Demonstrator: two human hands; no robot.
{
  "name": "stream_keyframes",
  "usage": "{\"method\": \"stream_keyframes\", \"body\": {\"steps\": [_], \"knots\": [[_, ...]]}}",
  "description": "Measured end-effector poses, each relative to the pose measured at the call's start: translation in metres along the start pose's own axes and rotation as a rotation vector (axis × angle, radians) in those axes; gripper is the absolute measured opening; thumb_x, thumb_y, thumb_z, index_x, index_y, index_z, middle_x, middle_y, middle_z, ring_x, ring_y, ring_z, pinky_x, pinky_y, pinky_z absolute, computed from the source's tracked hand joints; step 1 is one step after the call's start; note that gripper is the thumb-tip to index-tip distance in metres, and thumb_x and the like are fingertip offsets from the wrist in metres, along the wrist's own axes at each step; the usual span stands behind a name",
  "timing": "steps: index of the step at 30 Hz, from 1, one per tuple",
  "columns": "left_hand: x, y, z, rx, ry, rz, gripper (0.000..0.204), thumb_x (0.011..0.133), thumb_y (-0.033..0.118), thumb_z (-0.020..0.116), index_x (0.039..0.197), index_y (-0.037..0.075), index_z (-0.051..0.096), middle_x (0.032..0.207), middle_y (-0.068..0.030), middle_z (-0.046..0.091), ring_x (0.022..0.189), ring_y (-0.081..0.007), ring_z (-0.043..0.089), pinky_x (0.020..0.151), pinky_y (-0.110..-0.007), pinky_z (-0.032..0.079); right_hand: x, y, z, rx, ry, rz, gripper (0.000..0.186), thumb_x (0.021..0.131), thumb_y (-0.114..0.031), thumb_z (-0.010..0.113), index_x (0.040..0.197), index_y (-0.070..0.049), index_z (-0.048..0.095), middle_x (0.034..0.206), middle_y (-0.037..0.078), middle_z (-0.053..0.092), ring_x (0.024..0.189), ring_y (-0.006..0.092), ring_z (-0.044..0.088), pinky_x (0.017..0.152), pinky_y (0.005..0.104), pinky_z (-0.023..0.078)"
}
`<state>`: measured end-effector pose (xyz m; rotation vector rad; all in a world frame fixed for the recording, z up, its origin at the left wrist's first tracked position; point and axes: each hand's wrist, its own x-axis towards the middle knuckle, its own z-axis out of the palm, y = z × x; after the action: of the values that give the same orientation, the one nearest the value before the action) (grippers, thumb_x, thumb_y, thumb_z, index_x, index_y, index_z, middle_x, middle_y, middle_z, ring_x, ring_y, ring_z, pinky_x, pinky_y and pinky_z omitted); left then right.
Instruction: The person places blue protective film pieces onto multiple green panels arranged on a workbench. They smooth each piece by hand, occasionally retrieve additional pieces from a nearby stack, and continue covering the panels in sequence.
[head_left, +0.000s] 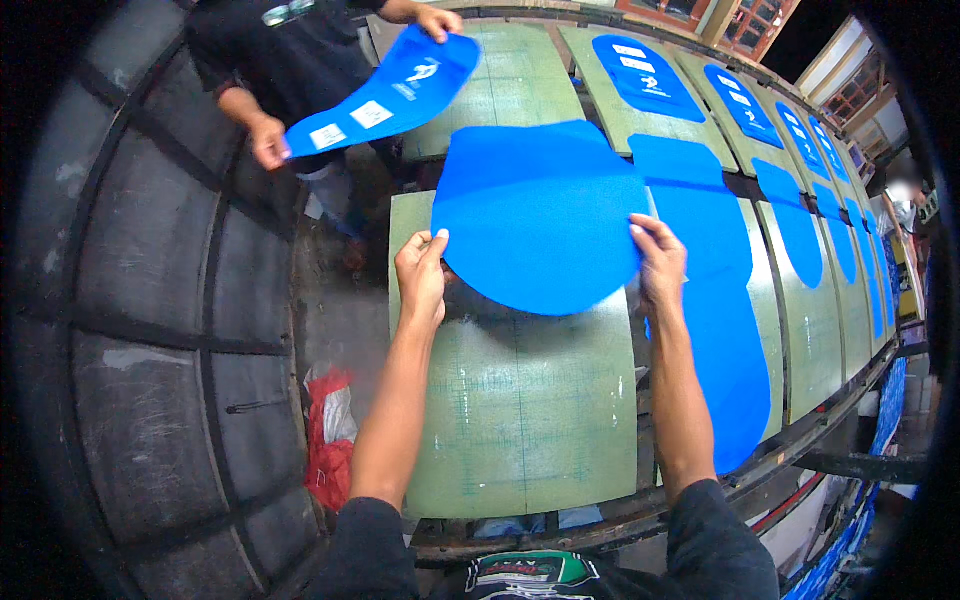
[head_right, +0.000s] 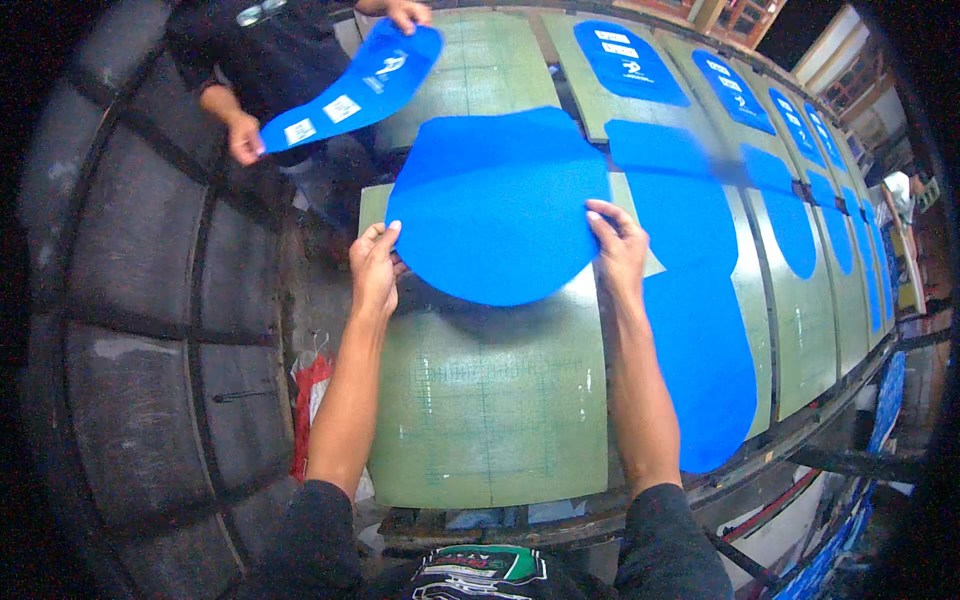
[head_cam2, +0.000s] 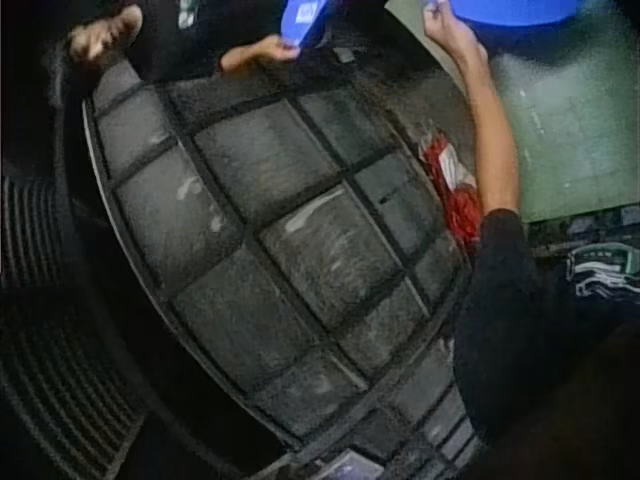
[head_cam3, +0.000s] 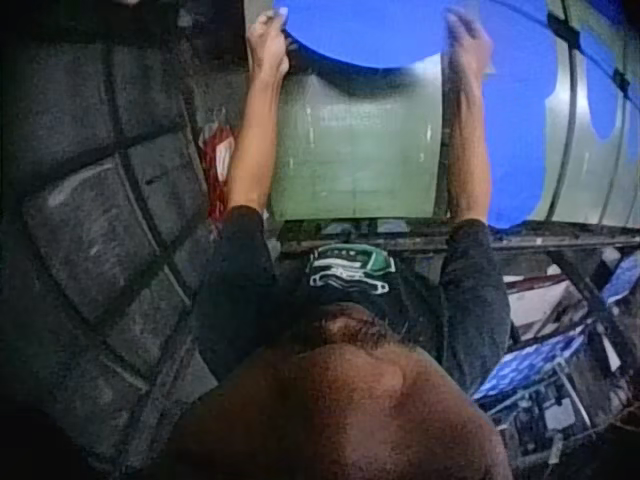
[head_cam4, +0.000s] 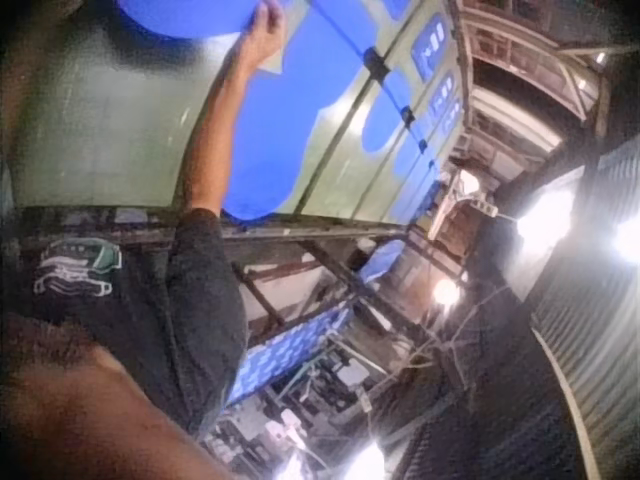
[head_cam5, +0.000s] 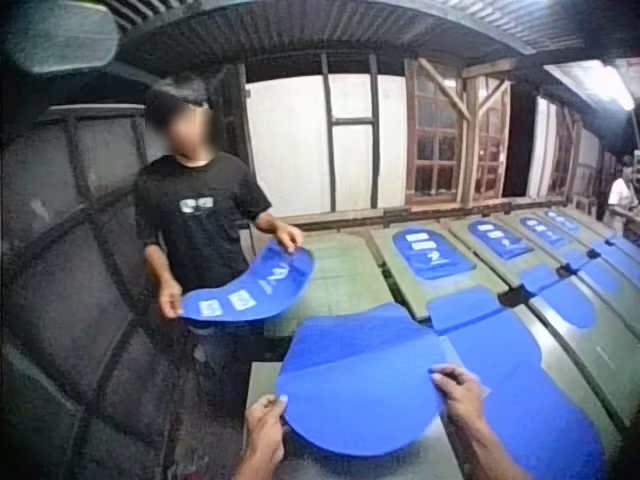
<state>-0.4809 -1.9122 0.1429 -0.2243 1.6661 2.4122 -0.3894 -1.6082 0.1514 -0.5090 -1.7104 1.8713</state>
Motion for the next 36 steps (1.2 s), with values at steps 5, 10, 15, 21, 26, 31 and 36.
{"method": "stream_keyframes", "body": {"steps": [5, 10, 15, 21, 26, 31, 36], "knots": [[0.101, -0.082, -0.015, 0.288, 0.197, -0.094, 0.016, 0.095, 0.015, 0.065, 0.086, 0.002, 0.062, 0.080, -0.0079, 0.067, 0.065, -0.0182, 0.067, 0.056, -0.033, 0.057, 0.072, 0.143, 0.005, -0.377, -0.079, 0.105, 0.019, 0.085, -0.009, 0.073, 0.103, -0.005, 0.077, 0.090, 0.008, 0.074, 0.081, 0.0140, 0.066, 0.074, 0.0280, 0.052], [0.157, -0.083, -0.028, 0.620, 0.271, -0.026, 0.025, 0.089, 0.013, 0.070, 0.070, -0.002, 0.065, 0.065, -0.0111, 0.066, 0.050, -0.0221, 0.066, 0.057, -0.034, 0.057, 0.090, 0.142, 0.052, -0.725, -0.002, 0.062, 0.018, 0.079, -0.016, 0.077, 0.096, -0.011, 0.078, 0.096, 0.012, 0.076, 0.089, 0.0237, 0.072, 0.083, 0.0359, 0.054], [0.151, -0.079, -0.038, 0.861, 0.244, -0.064, 0.021, 0.081, 0.020, 0.077, 0.075, 0.000, 0.072, 0.074, -0.0148, 0.072, 0.063, -0.0283, 0.071, 0.070, -0.039, 0.057, 0.075, 0.136, 0.039, -0.812, -0.019, 0.119, 0.019, 0.078, -0.015, 0.078, 0.096, -0.009, 0.077, 0.087, 0.013, 0.075, 0.082, 0.0222, 0.071, 0.079, 0.0341, 0.054], [0.127, -0.087, -0.068, 1.124, 0.242, 0.083, 0.021, 0.073, 0.025, 0.082, 0.078, 0.005, 0.077, 0.083, -0.0169, 0.075, 0.082, -0.0345, 0.073, 0.079, -0.044, 0.055, 0.039, 0.132, 0.024, -0.803, -0.056, 0.051, 0.018, 0.078, -0.013, 0.077, 0.094, -0.007, 0.076, 0.085, 0.012, 0.075, 0.079, 0.0234, 0.073, 0.076, 0.0352, 0.055], [0.113, -0.096, -0.091, 1.035, 0.239, 0.075, 0.020, 0.073, 0.024, 0.082, 0.077, 0.005, 0.077, 0.082, -0.0164, 0.075, 0.080, -0.0331, 0.073, 0.079, -0.043, 0.055, 0.020, 0.125, 0.021, -0.787, -0.083, 0.050, 0.018, 0.078, -0.012, 0.077, 0.095, -0.006, 0.075, 0.086, 0.012, 0.075, 0.081, 0.0239, 0.073, 0.076, 0.0358, 0.055], [0.089, -0.090, -0.090, 1.013, 0.264, 0.016, 0.018, 0.073, 0.022, 0.082, 0.076, 0.005, 0.076, 0.081, -0.0149, 0.075, 0.079, -0.0306, 0.073, 0.078, -0.041, 0.055, 0.013, 0.125, 0.016, -0.792, -0.078, 0.047, 0.019, 0.077, -0.012, 0.077, 0.095, -0.006, 0.073, 0.086, 0.012, 0.075, 0.080, 0.0243, 0.073, 0.076, 0.0366, 0.055], [0.081, -0.087, -0.089, 1.008, 0.280, -0.003, 0.018, 0.073, 0.021, 0.083, 0.075, 0.004, 0.076, 0.081, -0.0143, 0.075, 0.079, -0.0292, 0.073, 0.077, -0.040, 0.055, 0.007, 0.129, 0.012, -0.810, -0.077, 0.048, 0.020, 0.076, -0.013, 0.079, 0.093, -0.004, 0.071, 0.084, 0.011, 0.075, 0.079, 0.0246, 0.073, 0.074, 0.0364, 0.055]]}}
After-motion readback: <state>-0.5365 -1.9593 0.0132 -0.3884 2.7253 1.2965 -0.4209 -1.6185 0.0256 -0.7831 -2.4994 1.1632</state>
